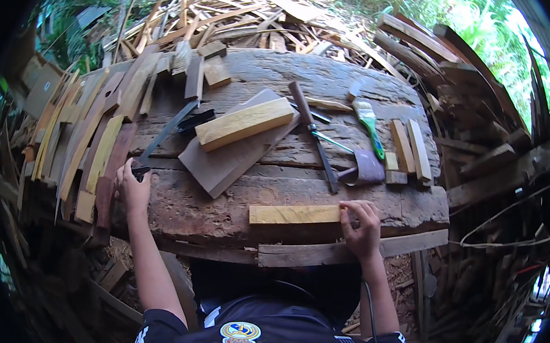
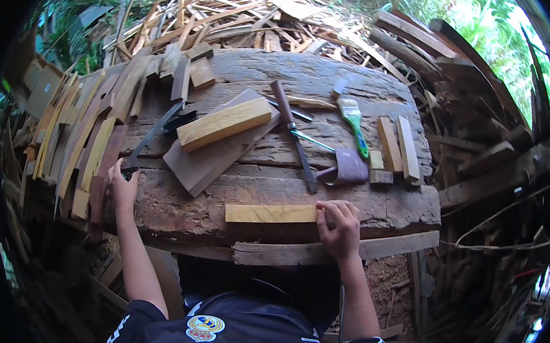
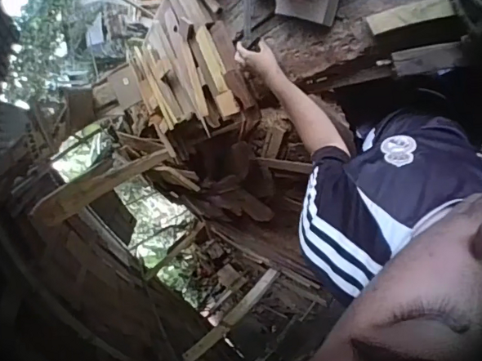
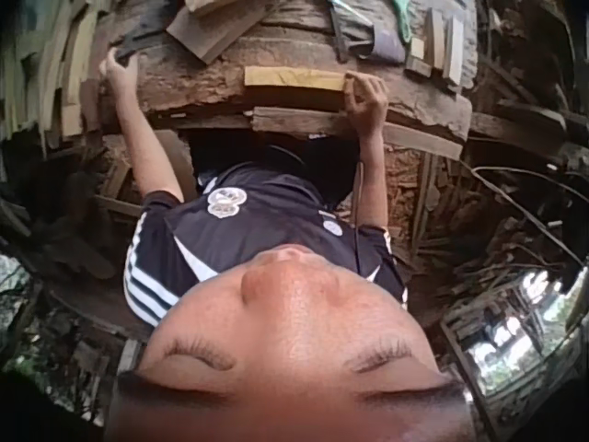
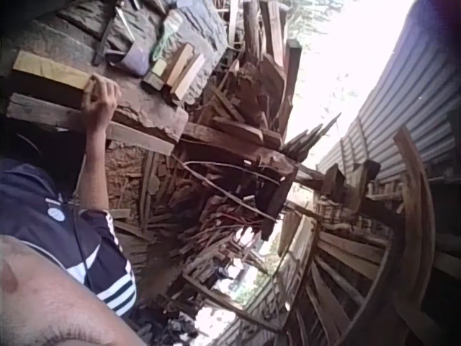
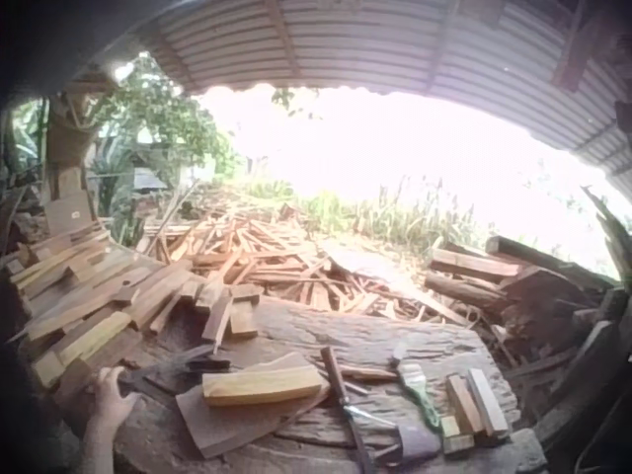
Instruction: Using a chisel to carve and shape a block of wood on a workbench.
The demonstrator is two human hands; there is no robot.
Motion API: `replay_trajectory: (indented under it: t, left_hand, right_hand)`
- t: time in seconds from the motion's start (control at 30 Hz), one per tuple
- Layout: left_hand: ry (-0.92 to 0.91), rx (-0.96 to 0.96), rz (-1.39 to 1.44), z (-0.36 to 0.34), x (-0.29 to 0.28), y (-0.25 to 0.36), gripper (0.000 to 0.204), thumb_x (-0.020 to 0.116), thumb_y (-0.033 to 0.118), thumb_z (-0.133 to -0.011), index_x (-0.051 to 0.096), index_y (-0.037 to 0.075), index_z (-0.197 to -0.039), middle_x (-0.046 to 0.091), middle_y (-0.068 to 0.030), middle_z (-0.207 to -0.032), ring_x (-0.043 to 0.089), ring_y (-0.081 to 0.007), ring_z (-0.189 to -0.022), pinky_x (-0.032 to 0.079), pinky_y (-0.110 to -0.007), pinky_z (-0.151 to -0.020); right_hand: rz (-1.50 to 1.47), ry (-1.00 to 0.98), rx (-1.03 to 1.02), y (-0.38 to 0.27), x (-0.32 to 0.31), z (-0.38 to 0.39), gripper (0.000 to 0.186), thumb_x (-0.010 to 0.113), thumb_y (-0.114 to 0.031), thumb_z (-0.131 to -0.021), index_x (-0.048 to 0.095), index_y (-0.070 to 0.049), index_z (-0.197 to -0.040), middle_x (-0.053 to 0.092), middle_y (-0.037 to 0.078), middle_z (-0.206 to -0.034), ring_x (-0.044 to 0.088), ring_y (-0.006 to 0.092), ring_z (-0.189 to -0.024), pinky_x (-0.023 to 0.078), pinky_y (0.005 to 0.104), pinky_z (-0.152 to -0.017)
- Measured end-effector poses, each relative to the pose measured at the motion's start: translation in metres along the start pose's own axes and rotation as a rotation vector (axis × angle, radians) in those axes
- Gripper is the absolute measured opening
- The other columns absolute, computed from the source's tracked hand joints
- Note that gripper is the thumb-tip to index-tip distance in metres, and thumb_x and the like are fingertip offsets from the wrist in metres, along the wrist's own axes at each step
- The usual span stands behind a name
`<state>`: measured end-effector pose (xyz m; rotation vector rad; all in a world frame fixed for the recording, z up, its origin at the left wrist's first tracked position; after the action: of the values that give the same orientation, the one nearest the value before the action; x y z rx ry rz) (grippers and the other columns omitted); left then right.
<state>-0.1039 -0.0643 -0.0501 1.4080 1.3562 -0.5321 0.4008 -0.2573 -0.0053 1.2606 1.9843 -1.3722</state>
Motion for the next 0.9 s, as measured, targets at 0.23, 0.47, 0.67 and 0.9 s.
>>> replay_trajectory:
  t: [0.23,0.47,0.67,0.9]
  left_hand:
    - [-0.007,0.466,0.298,0.061,-0.040,0.146,0.040,0.068,0.010,-0.079,0.061,0.007,-0.118,0.056,-0.0130,-0.123,0.051,-0.0320,-0.118,0.040,-0.044,-0.104]
    - [-0.387,0.825,0.757,0.159,-0.044,0.243,0.020,0.068,0.014,-0.081,0.067,0.006,-0.099,0.062,-0.0105,-0.106,0.059,-0.0292,-0.104,0.046,-0.040,-0.093]
    - [-0.470,0.905,0.723,0.169,-0.036,0.244,0.023,0.071,0.015,-0.079,0.067,0.004,-0.099,0.062,-0.0125,-0.107,0.059,-0.0308,-0.104,0.046,-0.042,-0.091]
    - [-0.492,0.906,0.645,0.171,-0.014,0.232,0.029,0.074,0.025,-0.080,0.065,0.009,-0.102,0.061,-0.0079,-0.107,0.058,-0.0273,-0.104,0.044,-0.041,-0.090]
  right_hand:
    - [-0.173,0.105,-0.018,0.002,0.013,-0.036,0.013,0.068,-0.003,-0.081,0.067,-0.003,-0.094,0.067,0.014,-0.095,0.064,0.0329,-0.091,0.051,0.0398,-0.081]
    - [0.190,-0.147,0.150,0.026,0.073,-0.103,0.023,0.069,-0.012,-0.079,0.064,-0.001,-0.099,0.066,0.020,-0.095,0.065,0.0358,-0.094,0.052,0.0446,-0.084]
    - [0.018,-0.316,0.417,0.041,0.079,-0.126,0.030,0.075,-0.026,-0.075,0.070,0.001,-0.089,0.071,0.018,-0.085,0.069,0.0314,-0.075,0.055,0.0406,-0.075]
    - [-1.292,-0.734,0.720,0.006,0.046,-0.099,0.012,0.060,-0.010,-0.084,0.048,-0.007,-0.083,0.048,0.001,-0.069,0.049,0.0087,-0.049,0.039,0.0247,-0.043]
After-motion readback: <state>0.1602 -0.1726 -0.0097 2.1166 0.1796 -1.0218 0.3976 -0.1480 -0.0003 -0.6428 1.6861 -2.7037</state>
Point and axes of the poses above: each hand's wrist, its own z-axis away from the middle knuckle, its own x-axis out of the palm, y = z × x, the point moved 5 cm from there along -z, towards the middle knuckle
